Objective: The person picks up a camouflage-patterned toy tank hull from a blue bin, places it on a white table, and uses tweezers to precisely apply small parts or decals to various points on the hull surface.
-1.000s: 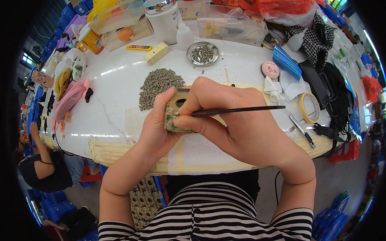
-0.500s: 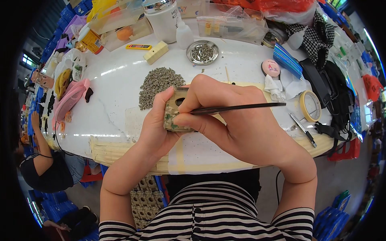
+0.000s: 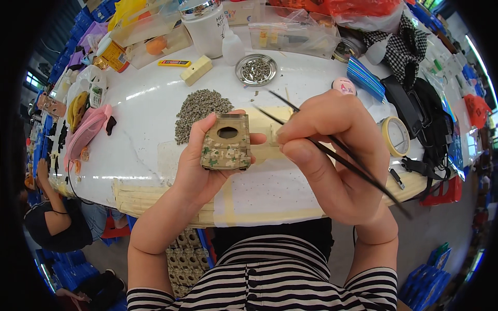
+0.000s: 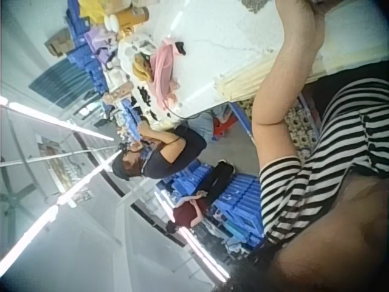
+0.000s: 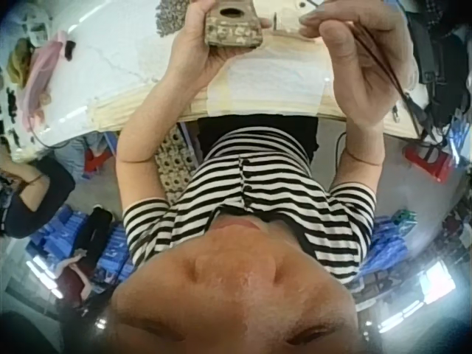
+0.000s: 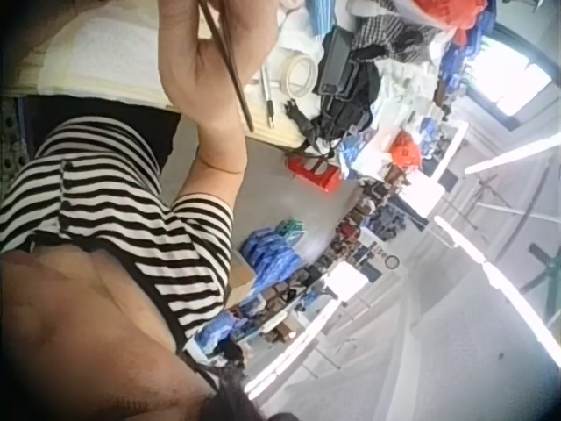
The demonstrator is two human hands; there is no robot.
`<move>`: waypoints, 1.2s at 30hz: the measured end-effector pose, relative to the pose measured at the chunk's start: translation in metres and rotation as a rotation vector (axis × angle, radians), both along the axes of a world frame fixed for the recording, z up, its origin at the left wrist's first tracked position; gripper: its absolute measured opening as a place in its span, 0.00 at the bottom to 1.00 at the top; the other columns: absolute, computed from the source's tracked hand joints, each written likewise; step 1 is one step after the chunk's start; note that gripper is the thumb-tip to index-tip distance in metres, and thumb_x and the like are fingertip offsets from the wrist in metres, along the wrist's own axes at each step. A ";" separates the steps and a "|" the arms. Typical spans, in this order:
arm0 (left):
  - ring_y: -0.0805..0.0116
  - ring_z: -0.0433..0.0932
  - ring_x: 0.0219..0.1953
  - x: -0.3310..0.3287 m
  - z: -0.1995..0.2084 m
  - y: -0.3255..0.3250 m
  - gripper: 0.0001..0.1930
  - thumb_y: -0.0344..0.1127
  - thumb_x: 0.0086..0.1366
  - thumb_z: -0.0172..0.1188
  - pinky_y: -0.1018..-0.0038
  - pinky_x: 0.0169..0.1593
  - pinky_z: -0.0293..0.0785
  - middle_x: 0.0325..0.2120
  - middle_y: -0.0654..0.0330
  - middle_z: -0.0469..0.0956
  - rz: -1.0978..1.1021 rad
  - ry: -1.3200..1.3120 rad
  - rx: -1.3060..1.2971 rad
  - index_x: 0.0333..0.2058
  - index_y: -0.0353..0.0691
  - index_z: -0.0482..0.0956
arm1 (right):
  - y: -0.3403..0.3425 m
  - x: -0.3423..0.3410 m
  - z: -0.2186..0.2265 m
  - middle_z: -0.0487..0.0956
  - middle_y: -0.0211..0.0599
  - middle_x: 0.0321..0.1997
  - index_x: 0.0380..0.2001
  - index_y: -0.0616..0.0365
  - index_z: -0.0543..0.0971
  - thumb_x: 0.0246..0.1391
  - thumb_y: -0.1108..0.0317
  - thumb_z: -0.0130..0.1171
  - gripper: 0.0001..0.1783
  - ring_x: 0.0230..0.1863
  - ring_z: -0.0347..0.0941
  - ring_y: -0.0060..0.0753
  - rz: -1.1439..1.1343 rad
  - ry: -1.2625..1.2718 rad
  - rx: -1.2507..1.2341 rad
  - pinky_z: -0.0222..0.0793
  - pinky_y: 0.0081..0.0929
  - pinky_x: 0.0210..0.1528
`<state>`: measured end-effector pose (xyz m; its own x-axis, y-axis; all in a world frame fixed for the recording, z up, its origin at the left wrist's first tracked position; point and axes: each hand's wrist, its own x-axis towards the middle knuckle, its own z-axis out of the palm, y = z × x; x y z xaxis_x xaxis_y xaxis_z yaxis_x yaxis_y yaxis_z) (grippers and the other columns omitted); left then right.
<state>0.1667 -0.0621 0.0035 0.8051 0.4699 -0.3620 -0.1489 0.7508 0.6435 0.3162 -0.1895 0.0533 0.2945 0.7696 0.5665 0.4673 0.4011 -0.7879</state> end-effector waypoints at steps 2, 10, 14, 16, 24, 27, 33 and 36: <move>0.64 0.78 0.41 0.001 0.000 -0.001 0.26 0.56 0.68 0.39 0.71 0.41 0.77 0.42 0.46 0.77 0.008 0.013 0.001 0.55 0.44 0.67 | -0.007 0.005 -0.006 0.71 0.36 0.30 0.33 0.63 0.75 0.53 0.77 0.58 0.04 0.33 0.66 0.27 -0.107 -0.074 0.004 0.63 0.23 0.39; 0.63 0.80 0.30 0.002 -0.004 -0.001 0.25 0.54 0.69 0.37 0.75 0.34 0.77 0.41 0.43 0.78 0.007 -0.005 0.004 0.55 0.45 0.67 | -0.019 0.020 -0.039 0.74 0.34 0.26 0.33 0.60 0.79 0.44 0.76 0.66 0.10 0.31 0.68 0.35 -0.515 -0.528 -0.194 0.64 0.27 0.34; 0.63 0.81 0.30 0.002 -0.006 0.001 0.25 0.53 0.69 0.37 0.76 0.31 0.78 0.41 0.42 0.77 0.012 -0.012 -0.010 0.55 0.45 0.66 | -0.011 0.021 -0.046 0.73 0.34 0.25 0.32 0.60 0.80 0.40 0.77 0.67 0.12 0.30 0.68 0.36 -0.508 -0.561 -0.191 0.65 0.28 0.33; 0.63 0.81 0.30 0.002 -0.005 0.000 0.25 0.53 0.69 0.37 0.77 0.30 0.78 0.41 0.42 0.77 0.011 -0.015 -0.006 0.55 0.45 0.66 | -0.008 0.024 -0.050 0.73 0.34 0.24 0.31 0.59 0.80 0.40 0.77 0.67 0.11 0.30 0.68 0.36 -0.486 -0.587 -0.170 0.64 0.28 0.32; 0.62 0.80 0.31 0.002 -0.004 -0.001 0.25 0.53 0.68 0.38 0.72 0.35 0.78 0.42 0.42 0.77 0.005 0.013 -0.015 0.55 0.44 0.67 | -0.016 0.013 -0.027 0.73 0.34 0.24 0.30 0.60 0.80 0.40 0.79 0.67 0.10 0.27 0.69 0.32 -0.518 -0.542 -0.011 0.63 0.25 0.30; 0.60 0.78 0.41 0.000 -0.006 0.001 0.23 0.53 0.69 0.38 0.66 0.43 0.77 0.43 0.42 0.77 -0.055 -0.025 -0.006 0.54 0.43 0.65 | -0.014 0.001 -0.015 0.76 0.35 0.26 0.33 0.61 0.80 0.42 0.79 0.66 0.11 0.28 0.70 0.30 -0.369 -0.409 0.073 0.65 0.22 0.30; 0.62 0.77 0.40 0.001 -0.004 -0.002 0.25 0.52 0.68 0.41 0.66 0.44 0.76 0.42 0.52 0.76 -0.034 0.005 -0.008 0.53 0.40 0.68 | 0.005 -0.007 -0.022 0.77 0.35 0.27 0.34 0.61 0.79 0.48 0.78 0.64 0.08 0.27 0.70 0.28 -0.099 -0.151 0.006 0.65 0.21 0.30; 0.64 0.77 0.39 0.002 -0.005 -0.004 0.26 0.52 0.68 0.41 0.65 0.43 0.75 0.42 0.55 0.76 0.005 0.030 -0.025 0.53 0.38 0.69 | 0.009 -0.012 -0.029 0.76 0.34 0.28 0.32 0.62 0.79 0.50 0.78 0.63 0.05 0.26 0.69 0.24 -0.069 -0.017 -0.028 0.65 0.19 0.30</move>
